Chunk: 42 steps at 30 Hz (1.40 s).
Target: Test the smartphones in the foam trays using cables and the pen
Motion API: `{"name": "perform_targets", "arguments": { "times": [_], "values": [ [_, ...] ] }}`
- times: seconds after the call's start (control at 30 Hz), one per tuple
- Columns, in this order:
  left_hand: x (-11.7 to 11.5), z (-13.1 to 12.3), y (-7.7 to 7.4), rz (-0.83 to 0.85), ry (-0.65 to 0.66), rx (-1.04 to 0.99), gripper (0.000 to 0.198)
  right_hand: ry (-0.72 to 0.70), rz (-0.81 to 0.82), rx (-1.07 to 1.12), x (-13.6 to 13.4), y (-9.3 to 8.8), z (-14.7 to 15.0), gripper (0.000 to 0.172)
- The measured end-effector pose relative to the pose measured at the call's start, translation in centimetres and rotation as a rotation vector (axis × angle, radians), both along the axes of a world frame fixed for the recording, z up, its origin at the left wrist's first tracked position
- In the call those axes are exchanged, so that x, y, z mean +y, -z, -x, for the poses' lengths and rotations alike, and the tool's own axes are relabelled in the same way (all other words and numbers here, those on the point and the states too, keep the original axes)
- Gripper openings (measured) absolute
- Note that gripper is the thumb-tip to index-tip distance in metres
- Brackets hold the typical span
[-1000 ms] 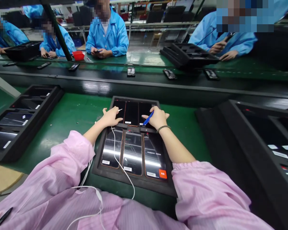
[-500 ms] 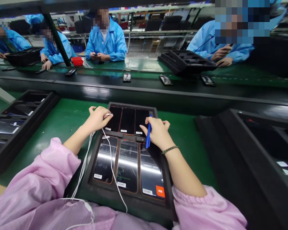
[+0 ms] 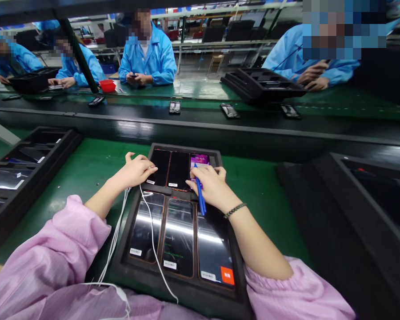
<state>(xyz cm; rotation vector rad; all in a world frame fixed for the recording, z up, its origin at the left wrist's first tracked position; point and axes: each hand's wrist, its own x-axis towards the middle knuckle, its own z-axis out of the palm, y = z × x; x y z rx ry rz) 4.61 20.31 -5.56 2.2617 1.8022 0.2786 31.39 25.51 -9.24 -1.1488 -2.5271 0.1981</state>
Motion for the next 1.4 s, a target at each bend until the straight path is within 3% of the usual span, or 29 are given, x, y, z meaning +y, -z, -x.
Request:
{"name": "perform_targets", "arguments": {
  "times": [0.2, 0.37, 0.53, 0.73, 0.9, 1.07, 1.2, 1.3, 1.4],
  "values": [
    [0.2, 0.3, 0.2, 0.013, -0.008, 0.002, 0.031, 0.207, 0.067, -0.097, 6.4, 0.0, 1.0, 0.031],
    [0.1, 1.0, 0.0, 0.036, 0.033, -0.022, 0.031, 0.272, 0.063, -0.095, 8.2, 0.4, 0.5, 0.041],
    [0.2, 0.8, 0.1, 0.101, 0.08, -0.029, 0.033, 0.382, 0.023, -0.126, 8.1, 0.4, -0.5, 0.041],
    [0.3, 0.1, 0.8, 0.065, 0.066, -0.002, 0.032, 0.176, -0.034, -0.148, 7.7, 0.4, 0.8, 0.022],
    [0.5, -0.5, 1.6, -0.02, -0.025, 0.023, 0.028, 0.232, -0.1, -0.175, 7.4, 0.1, -0.1, 0.027],
    [0.3, -1.4, 1.8, -0.075, -0.002, -0.03, 0.025, 0.109, -0.097, -0.053, 5.4, -0.4, 0.1, 0.027],
    [-0.2, -1.8, 1.1, -0.11, 0.026, -0.056, 0.028, 0.162, -0.123, 0.028, 3.1, -0.2, -1.1, 0.03],
    [-0.5, -2.1, 0.3, -0.078, -0.054, -0.21, 0.045, 0.104, -0.067, 0.027, 1.7, 0.5, -2.9, 0.033],
    [-0.9, -2.7, -0.4, 0.056, -0.168, -0.549, 0.054, 0.115, -0.01, 0.04, 1.6, 1.3, -3.6, 0.036]
  ]
}}
